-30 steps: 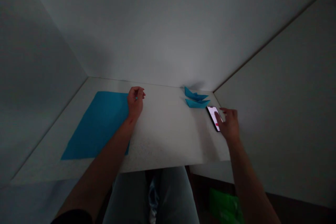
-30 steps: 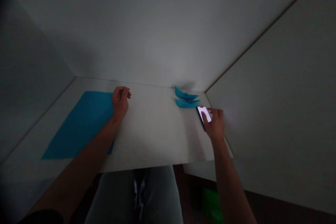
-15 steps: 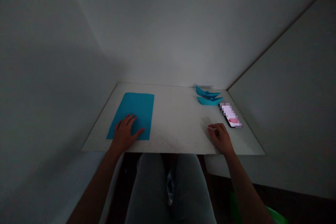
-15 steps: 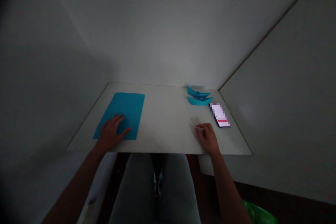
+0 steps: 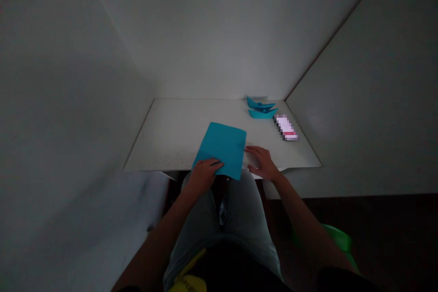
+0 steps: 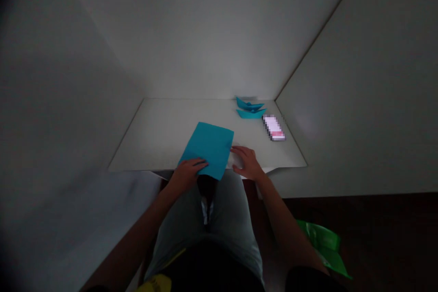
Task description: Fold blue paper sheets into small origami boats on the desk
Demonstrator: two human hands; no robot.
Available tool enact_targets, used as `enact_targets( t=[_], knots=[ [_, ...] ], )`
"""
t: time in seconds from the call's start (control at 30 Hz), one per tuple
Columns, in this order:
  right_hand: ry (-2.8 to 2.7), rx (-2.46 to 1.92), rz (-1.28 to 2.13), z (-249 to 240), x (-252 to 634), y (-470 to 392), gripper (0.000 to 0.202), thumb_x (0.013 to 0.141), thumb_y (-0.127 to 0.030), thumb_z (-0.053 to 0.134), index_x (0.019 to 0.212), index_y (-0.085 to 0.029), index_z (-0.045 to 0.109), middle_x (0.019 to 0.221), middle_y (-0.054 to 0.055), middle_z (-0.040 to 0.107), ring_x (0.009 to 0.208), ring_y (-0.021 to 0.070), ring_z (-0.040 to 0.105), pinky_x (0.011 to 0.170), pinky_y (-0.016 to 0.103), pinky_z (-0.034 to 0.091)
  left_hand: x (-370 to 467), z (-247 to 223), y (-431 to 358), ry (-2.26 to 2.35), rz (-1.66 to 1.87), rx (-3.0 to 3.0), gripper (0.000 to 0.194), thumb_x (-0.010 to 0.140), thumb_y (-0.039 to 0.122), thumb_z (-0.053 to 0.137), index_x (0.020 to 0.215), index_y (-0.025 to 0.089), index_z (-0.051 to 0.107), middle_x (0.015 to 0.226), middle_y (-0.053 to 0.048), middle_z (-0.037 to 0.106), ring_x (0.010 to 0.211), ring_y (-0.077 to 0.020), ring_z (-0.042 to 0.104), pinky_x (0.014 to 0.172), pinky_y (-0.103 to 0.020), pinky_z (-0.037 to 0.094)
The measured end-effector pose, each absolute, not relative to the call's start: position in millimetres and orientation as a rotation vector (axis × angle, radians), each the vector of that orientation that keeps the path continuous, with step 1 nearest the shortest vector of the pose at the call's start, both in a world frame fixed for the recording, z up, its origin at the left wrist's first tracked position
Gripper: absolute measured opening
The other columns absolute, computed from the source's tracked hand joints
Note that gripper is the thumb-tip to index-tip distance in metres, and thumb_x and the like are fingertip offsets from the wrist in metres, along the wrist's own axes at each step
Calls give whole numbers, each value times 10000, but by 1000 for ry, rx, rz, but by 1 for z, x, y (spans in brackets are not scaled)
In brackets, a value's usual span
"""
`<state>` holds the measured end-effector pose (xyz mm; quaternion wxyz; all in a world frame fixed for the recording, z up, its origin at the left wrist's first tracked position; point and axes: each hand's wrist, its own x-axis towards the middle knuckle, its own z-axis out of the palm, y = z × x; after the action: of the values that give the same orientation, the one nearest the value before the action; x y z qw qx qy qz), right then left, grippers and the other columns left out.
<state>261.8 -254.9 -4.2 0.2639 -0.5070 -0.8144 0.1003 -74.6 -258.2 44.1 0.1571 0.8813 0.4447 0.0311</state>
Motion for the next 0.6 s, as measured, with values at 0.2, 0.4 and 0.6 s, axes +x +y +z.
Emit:
enact_targets(
  t=[0.2,0.4,0.6],
  knots=[
    [-2242,-1221,436,27,234,-267,456,931,-295,707,1383,-292,758,1355,110,793,1252,319,722,1156,531,420,-64,121,-256,1118,199,2650,417,1005,178,668,1369,347,781,1268,-54,822,1143,-275,768,1077,-456,541],
    [-1676,-1293,746,73,224,-263,296,956,-505,705,1050,-247,818,940,70,822,882,294,742,816,418,586,-117,172,-230,1431,1352,2173,952,789,556,941,1615,309,536,1576,-140,607,1391,-381,630,1176,-573,503],
    [-1299,-1349,937,74,212,-236,619,849,-800,755,1056,-218,789,1018,95,828,969,348,751,872,479,627,-115,98,-198,1122,1094,1636,824,837,720,794,1455,202,628,1299,-166,755,1056,-283,759,944,-478,631]
  ],
)
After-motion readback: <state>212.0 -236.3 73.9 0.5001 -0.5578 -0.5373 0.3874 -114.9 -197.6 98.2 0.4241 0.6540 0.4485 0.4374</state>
